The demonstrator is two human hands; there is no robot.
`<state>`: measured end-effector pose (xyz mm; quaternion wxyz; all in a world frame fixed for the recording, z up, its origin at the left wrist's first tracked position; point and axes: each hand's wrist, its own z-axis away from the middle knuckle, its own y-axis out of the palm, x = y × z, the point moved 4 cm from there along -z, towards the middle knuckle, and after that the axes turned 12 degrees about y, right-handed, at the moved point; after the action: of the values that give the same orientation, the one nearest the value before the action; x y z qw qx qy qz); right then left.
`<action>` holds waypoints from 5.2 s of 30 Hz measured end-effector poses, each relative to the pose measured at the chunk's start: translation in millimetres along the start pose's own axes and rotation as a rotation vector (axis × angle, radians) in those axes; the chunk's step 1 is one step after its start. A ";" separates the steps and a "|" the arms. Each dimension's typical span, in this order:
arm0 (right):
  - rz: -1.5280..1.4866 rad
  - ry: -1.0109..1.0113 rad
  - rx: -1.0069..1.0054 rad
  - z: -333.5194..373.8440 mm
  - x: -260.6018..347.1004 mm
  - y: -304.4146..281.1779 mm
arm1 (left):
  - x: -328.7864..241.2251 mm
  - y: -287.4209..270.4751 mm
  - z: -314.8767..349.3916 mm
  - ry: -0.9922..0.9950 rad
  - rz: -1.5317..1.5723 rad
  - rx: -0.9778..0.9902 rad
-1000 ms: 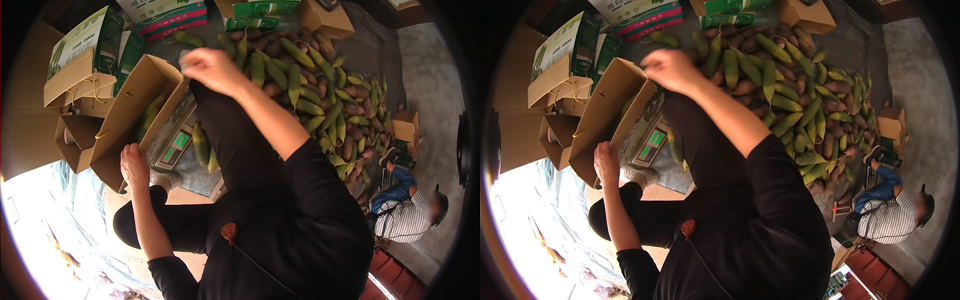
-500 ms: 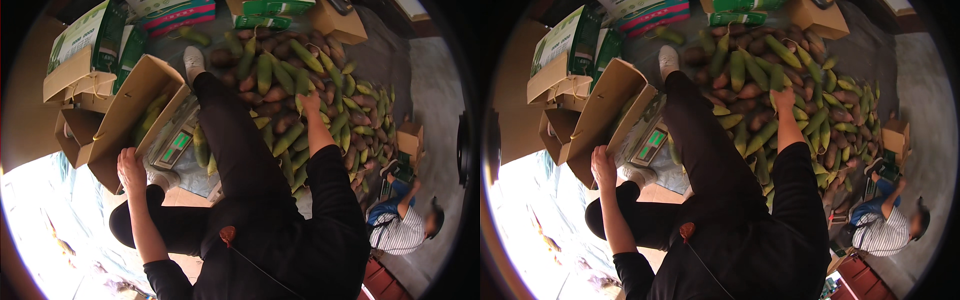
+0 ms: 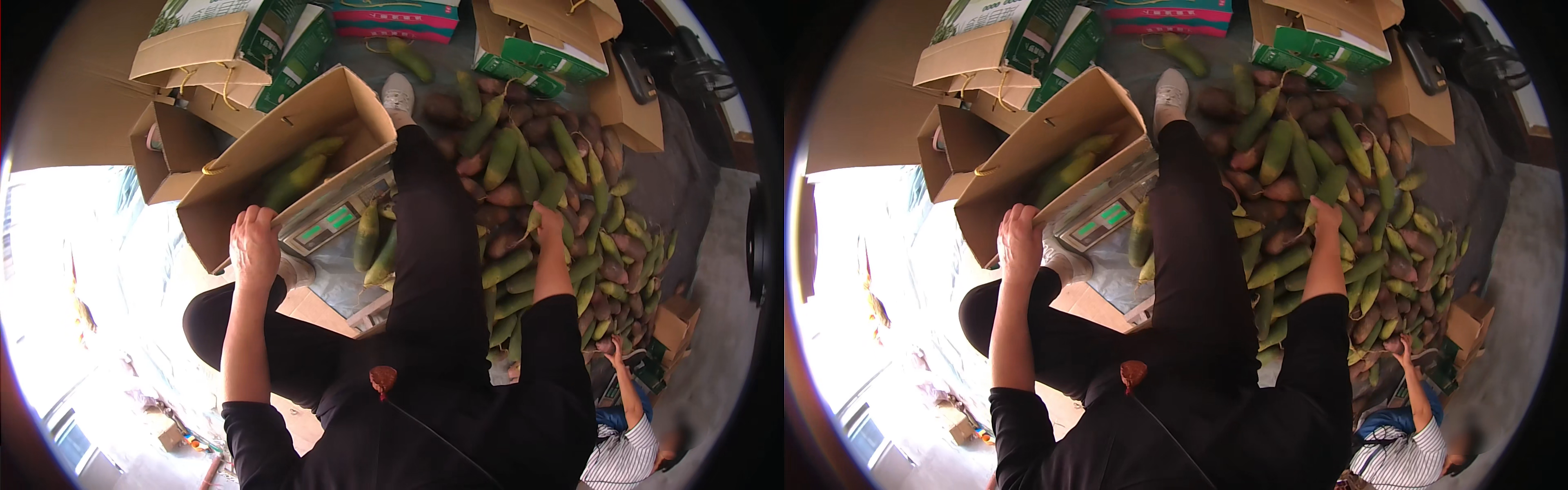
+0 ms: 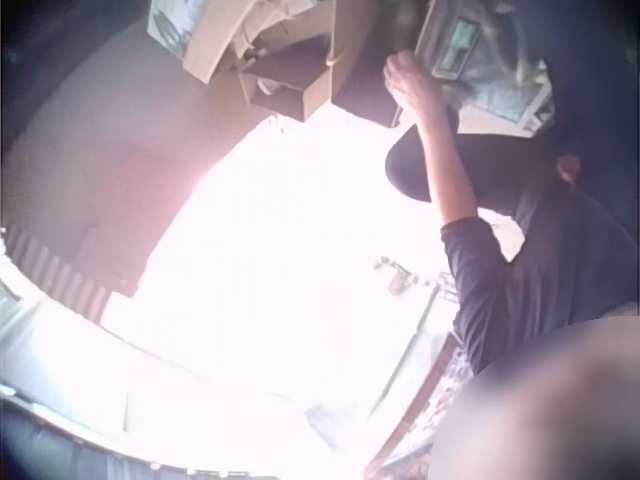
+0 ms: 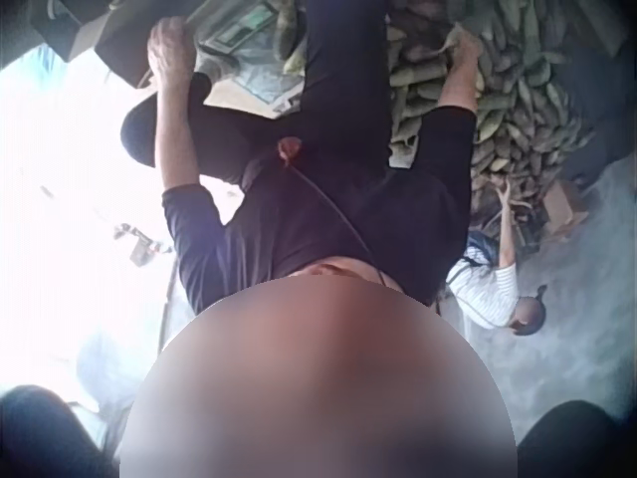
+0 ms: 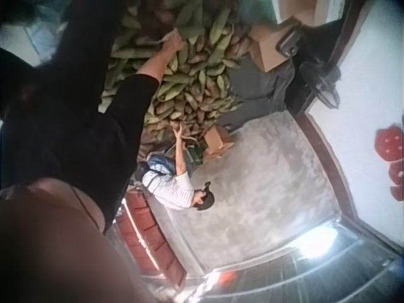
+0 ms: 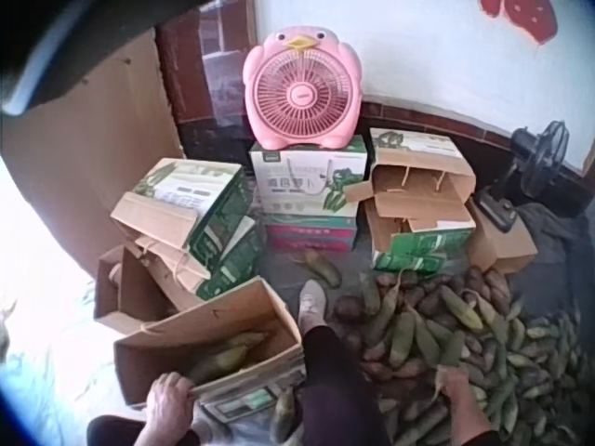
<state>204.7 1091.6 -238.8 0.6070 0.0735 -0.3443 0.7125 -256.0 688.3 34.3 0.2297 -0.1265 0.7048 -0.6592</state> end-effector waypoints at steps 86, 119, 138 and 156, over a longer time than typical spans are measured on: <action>0.867 -0.704 -0.411 209.6 13.9 -174.8 | -10.9 -1.1 7.6 0.167 0.159 -0.096; 0.183 -1.198 0.812 514.8 76.4 215.3 | 15.8 -27.3 24.4 0.096 0.245 -0.232; 0.566 -0.270 -0.483 115.4 -123.0 -178.1 | 26.3 -2.2 20.1 0.069 0.369 -0.197; 0.645 0.234 -0.148 54.3 -205.7 -278.3 | 9.0 15.5 15.4 0.170 0.146 -0.144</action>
<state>494.4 899.9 -193.7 0.3896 -0.1653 -0.3285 0.8443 -254.3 672.1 17.2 0.2069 -0.0346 0.7746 -0.5966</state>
